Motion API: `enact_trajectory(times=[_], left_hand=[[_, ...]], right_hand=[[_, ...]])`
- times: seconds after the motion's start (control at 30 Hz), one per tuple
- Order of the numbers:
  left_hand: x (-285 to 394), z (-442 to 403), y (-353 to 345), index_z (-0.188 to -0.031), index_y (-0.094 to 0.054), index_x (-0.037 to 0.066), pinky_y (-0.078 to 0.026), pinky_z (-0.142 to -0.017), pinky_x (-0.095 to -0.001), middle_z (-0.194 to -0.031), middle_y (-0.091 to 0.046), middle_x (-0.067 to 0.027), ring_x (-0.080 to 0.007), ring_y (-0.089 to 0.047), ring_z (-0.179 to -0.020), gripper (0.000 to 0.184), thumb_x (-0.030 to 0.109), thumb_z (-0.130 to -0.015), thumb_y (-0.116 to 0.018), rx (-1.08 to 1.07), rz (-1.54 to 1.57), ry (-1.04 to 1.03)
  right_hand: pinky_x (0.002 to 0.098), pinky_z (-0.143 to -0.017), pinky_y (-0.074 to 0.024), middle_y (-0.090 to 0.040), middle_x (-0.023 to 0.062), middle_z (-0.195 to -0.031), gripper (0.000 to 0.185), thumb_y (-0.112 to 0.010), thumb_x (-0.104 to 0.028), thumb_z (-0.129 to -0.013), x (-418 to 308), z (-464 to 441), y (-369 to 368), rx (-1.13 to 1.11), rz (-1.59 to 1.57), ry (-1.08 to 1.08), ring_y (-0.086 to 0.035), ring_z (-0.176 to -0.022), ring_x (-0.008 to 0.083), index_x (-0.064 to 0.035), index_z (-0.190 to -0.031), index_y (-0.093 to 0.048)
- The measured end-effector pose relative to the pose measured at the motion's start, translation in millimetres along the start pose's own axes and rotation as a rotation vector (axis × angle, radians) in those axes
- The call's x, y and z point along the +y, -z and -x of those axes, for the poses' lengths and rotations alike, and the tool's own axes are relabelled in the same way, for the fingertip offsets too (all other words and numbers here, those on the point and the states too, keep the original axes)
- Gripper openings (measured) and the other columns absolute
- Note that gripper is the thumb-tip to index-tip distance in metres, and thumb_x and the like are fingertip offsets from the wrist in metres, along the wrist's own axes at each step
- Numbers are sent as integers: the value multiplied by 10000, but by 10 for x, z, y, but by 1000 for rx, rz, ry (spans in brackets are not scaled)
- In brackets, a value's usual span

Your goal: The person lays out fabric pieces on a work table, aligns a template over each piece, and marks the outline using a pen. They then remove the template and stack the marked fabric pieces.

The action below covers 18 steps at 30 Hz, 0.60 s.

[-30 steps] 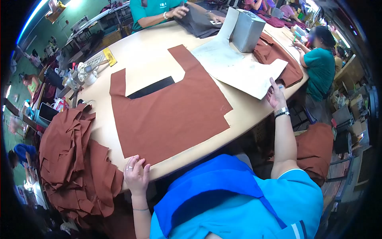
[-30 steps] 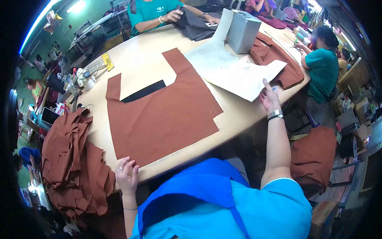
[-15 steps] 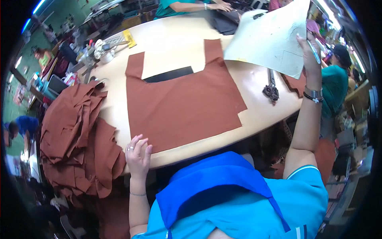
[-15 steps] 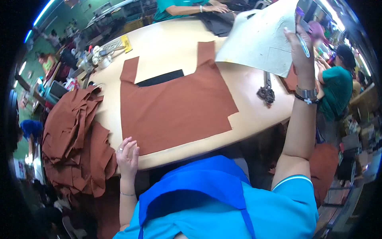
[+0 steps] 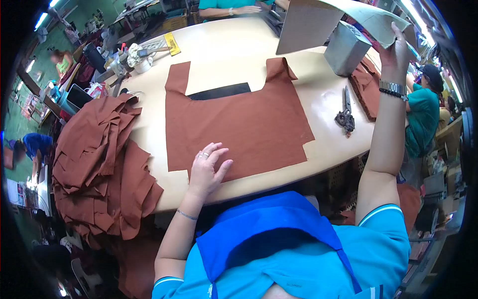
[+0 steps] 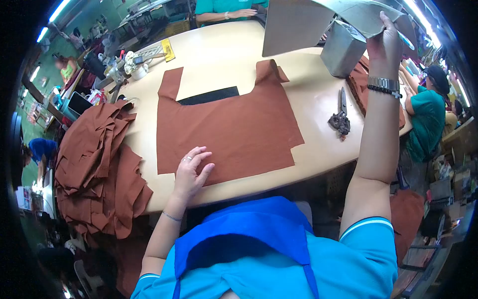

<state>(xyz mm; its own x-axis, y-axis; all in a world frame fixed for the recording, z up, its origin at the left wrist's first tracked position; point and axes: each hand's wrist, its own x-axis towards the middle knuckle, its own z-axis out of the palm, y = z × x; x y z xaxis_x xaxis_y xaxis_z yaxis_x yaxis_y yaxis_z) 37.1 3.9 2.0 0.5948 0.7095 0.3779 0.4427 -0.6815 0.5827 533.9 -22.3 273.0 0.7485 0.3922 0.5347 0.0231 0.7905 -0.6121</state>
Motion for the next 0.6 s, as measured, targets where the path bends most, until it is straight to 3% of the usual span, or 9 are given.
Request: enact_trajectory(times=[0.07, 0.13, 0.2, 0.27, 0.33, 0.6], left_hand=[[117, -67, 19, -1097, -677, 53, -443, -1004, -390, -1228, -626, -128, -295, -571, -1184, 259, 174, -869, -694, -30, 167, 15], [428, -169, 168, -1078, -677, 47, -455, -979, -378, -1160, -643, -125, -266, -592, -1140, 215, 150, -889, -668, -69, 472, 5], [903, -346, 588, -1064, -686, 44, -493, -914, -384, -1096, -665, -134, -274, -631, -1057, 225, 159, -871, -694, -163, 770, -198], [1517, -403, 1023, -996, -698, 27, -510, -864, -387, -1070, -684, -115, -251, -658, -933, 143, 101, -878, -669, -230, 1340, -347], [1901, -375, 1278, -997, -684, 33, -505, -863, -384, -1060, -674, -110, -248, -648, -928, 144, 121, -888, -653, -293, 1651, -506], [2227, -330, 1250, -1002, -628, 55, -483, -859, -372, -1019, -632, -91, -234, -607, -909, 168, 200, -928, -588, -370, 1856, -636]], right_hand=[[456, -922, -564, -617, 168, -1195, 317, -579, -39, -929, -67, -59, 135, -59, -199, -19, -629, -1102, 303, 2, -1236, -511], [447, -932, -556, -623, 159, -1188, 295, -568, -40, -936, -149, 121, -13, 70, -68, 70, -628, -1098, 297, 5, -1224, -522], [419, -946, -544, -630, 151, -1178, 269, -538, -58, -960, -152, 96, 145, 98, 119, 171, -632, -1084, 277, 26, -1215, -520], [401, -933, -544, -633, 157, -1173, 269, -542, -78, -962, -146, 106, 144, 100, 85, 120, -637, -1073, 275, 25, -1210, -528], [383, -921, -544, -636, 162, -1168, 270, -547, -99, -964, -159, 86, 99, 85, 33, 58, -642, -1062, 273, 24, -1205, -535], [404, -953, -517, -627, 124, -1188, 278, -591, -82, -930, -134, -838, 240, -29, 11, 131, -622, -1101, 258, -19, -1199, -553]])
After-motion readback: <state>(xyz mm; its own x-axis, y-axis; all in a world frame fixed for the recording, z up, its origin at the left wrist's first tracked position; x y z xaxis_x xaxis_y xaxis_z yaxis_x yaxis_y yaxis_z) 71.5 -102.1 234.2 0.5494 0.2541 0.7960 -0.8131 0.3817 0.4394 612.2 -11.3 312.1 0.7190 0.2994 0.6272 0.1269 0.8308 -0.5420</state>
